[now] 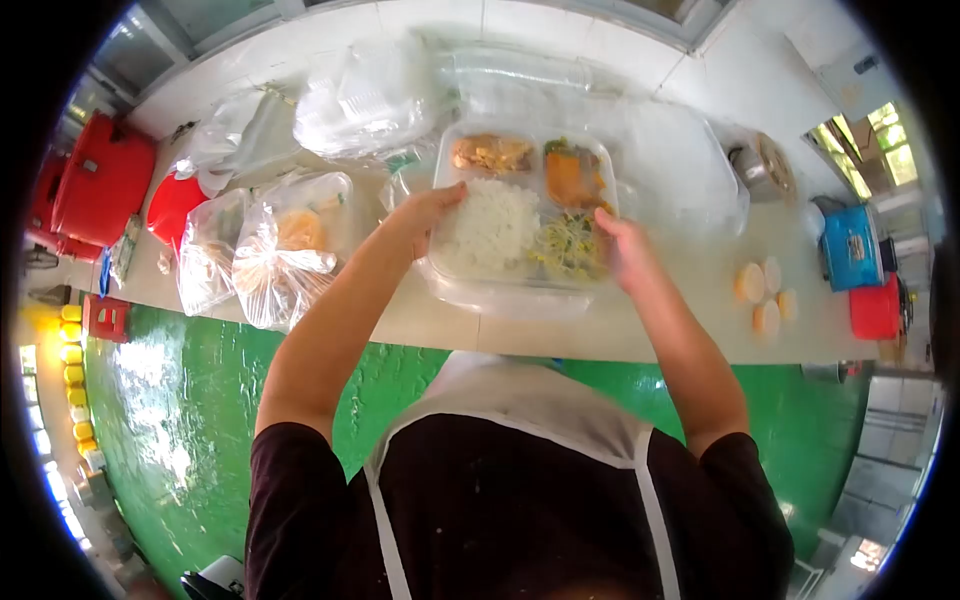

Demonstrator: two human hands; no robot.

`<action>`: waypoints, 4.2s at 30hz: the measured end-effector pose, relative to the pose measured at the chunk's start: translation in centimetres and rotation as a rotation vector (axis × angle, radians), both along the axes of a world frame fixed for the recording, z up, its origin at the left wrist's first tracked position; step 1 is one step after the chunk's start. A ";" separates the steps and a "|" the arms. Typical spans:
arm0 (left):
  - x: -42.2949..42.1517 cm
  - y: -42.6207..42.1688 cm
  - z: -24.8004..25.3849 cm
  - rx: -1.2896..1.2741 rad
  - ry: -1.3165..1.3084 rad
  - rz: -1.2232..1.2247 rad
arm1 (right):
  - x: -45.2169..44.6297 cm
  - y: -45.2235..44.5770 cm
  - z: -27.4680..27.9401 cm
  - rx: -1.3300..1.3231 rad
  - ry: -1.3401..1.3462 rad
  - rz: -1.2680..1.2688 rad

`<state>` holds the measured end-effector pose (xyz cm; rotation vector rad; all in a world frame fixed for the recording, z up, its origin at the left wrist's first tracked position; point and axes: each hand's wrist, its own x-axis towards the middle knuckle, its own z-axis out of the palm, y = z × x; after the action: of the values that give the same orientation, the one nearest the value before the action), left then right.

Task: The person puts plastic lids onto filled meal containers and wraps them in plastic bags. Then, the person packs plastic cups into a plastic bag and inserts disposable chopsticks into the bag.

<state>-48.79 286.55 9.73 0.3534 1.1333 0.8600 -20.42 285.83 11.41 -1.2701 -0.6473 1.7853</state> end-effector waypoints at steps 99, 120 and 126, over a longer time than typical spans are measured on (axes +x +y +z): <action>-6.2 8.2 -1.7 0.599 1.220 -0.303 | -9.0 10.3 6.5 1.345 -1.291 0.398; -4.8 4.6 2.0 0.084 0.257 0.185 | -12.2 7.9 1.1 1.612 -1.210 0.811; -8.5 5.3 -0.5 0.292 0.853 -0.423 | -12.9 11.5 4.2 1.064 -1.161 0.804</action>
<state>-57.25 291.80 9.27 1.2377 1.6237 0.4859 -33.27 297.33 15.64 -1.1630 -2.5828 0.6438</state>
